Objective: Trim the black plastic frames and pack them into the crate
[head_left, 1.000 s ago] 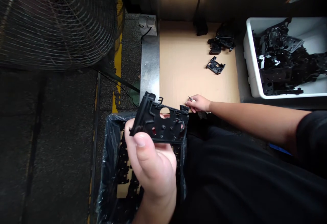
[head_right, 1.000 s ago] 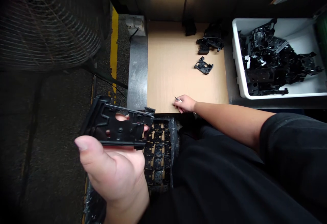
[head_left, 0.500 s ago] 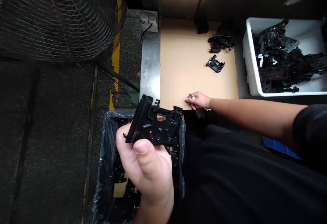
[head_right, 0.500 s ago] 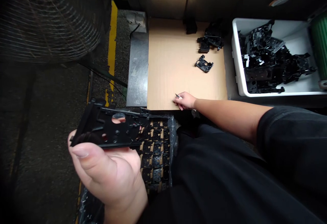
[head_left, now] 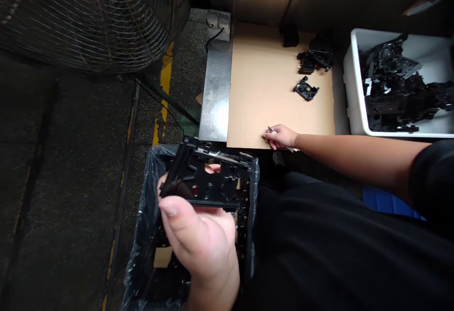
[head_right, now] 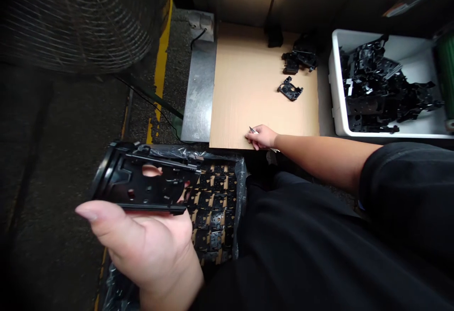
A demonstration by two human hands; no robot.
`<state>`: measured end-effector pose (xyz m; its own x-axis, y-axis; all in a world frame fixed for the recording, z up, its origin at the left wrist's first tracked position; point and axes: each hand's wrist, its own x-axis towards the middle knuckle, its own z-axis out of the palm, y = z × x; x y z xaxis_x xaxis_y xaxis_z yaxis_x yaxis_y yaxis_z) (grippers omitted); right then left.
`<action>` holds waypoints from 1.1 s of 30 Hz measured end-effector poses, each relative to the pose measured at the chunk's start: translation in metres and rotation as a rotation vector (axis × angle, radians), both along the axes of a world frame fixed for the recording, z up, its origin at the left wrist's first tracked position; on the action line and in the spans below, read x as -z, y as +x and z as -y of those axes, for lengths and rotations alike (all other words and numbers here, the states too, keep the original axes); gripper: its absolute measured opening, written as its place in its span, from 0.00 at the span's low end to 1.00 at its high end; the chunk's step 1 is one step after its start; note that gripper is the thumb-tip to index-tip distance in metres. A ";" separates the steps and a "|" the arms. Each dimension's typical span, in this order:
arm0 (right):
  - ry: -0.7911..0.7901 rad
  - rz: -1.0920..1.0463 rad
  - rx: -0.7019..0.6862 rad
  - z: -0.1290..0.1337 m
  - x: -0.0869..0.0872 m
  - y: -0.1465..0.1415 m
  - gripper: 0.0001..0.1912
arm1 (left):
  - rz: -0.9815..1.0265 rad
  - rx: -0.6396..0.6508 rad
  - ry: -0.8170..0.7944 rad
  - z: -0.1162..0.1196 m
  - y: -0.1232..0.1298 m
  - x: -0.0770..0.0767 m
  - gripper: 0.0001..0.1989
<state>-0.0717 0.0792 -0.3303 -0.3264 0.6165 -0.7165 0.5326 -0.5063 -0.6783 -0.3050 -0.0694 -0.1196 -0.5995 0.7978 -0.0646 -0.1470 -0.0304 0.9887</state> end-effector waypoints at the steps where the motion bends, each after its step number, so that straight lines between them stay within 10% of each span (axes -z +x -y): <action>1: 0.000 0.001 -0.002 0.000 0.000 0.000 0.18 | 0.047 -0.022 -0.003 0.001 -0.001 0.001 0.24; 25: -0.014 0.013 -0.025 -0.002 -0.004 0.002 0.18 | 0.148 -0.064 -0.118 0.027 -0.027 0.021 0.27; 29: -0.019 0.033 -0.050 -0.003 -0.009 0.004 0.20 | 0.214 -0.214 -0.245 0.061 -0.056 0.053 0.25; 33: -0.007 0.056 -0.082 -0.002 -0.013 0.007 0.22 | 0.109 -0.336 -0.469 0.132 -0.122 0.120 0.22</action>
<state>-0.0648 0.0812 -0.3172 -0.3346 0.5844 -0.7393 0.6095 -0.4641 -0.6427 -0.4267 -0.2017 -0.2396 -0.7849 0.4362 -0.4400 -0.3064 0.3441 0.8876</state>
